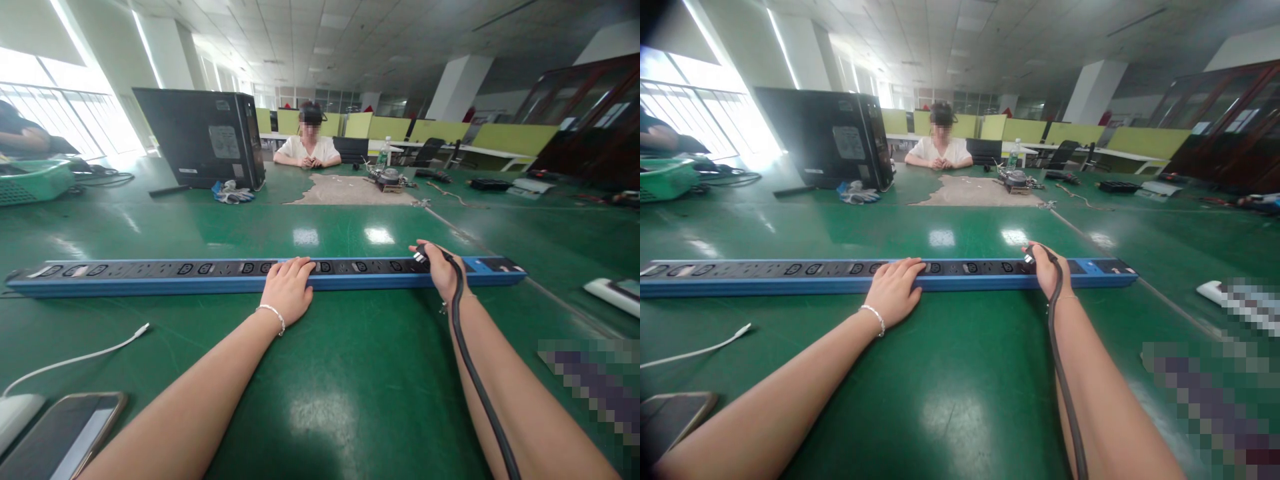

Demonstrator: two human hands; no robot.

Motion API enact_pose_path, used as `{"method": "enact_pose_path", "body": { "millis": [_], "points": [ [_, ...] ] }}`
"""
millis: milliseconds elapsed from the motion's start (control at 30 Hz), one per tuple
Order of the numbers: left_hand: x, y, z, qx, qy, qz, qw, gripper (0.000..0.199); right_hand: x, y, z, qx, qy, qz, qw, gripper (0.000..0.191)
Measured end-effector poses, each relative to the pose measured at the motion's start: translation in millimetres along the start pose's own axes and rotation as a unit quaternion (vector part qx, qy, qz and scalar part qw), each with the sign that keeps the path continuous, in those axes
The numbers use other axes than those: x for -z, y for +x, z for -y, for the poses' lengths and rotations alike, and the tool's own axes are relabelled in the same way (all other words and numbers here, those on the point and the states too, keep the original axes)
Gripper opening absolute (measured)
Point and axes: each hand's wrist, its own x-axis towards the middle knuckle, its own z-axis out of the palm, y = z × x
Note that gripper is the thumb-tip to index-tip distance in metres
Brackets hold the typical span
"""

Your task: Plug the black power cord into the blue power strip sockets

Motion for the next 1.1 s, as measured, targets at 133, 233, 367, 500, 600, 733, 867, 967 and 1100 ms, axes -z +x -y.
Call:
{"method": "enact_pose_path", "body": {
  "millis": [133, 233, 367, 500, 600, 733, 867, 967, 1100],
  "points": [
    [0.4, -0.2, 0.7, -0.003, 0.001, -0.002, 1.0, 0.044, 0.8, 6.8, -12.0, -0.002, -0.055, 0.069, 0.996, 0.039],
    [0.8, -0.3, 1.0, -0.004, 0.002, 0.0, 1.0, 0.044, 1.8, 9.8, -16.1, 0.003, -0.064, 0.084, 0.994, 0.04],
    [0.9, -0.2, 1.3, -0.002, 0.005, 0.004, 1.0, 0.044, 4.8, 10.5, -16.4, 0.006, -0.062, 0.099, 0.993, 0.041],
    [0.6, 0.1, 1.4, -0.003, 0.005, 0.004, 1.0, 0.044, 6.0, 10.4, -16.1, 0.015, -0.081, 0.102, 0.991, 0.041],
    [0.4, 0.2, 1.5, -0.004, 0.004, 0.005, 1.0, 0.044, 5.5, 10.2, -15.5, 0.023, -0.127, 0.1, 0.987, 0.04],
    [-0.7, 0.2, 1.8, -0.003, 0.004, 0.003, 1.0, 0.044, 3.4, 8.0, -12.5, 0.026, -0.156, 0.105, 0.982, 0.039],
    [-1.8, 0.3, 2.0, -0.005, 0.004, -0.003, 1.0, 0.044, 1.4, 5.1, -10.3, 0.027, -0.163, 0.094, 0.982, 0.038],
    [-1.6, 0.6, 1.7, -0.006, 0.005, -0.003, 1.0, 0.044, 1.3, 4.3, -10.7, 0.028, -0.164, 0.089, 0.982, 0.038],
    [-0.5, 0.8, 0.8, -0.003, 0.007, 0.001, 1.0, 0.044, 1.8, 4.7, -13.8, 0.03, -0.162, 0.104, 0.981, 0.038]
  ]
}}
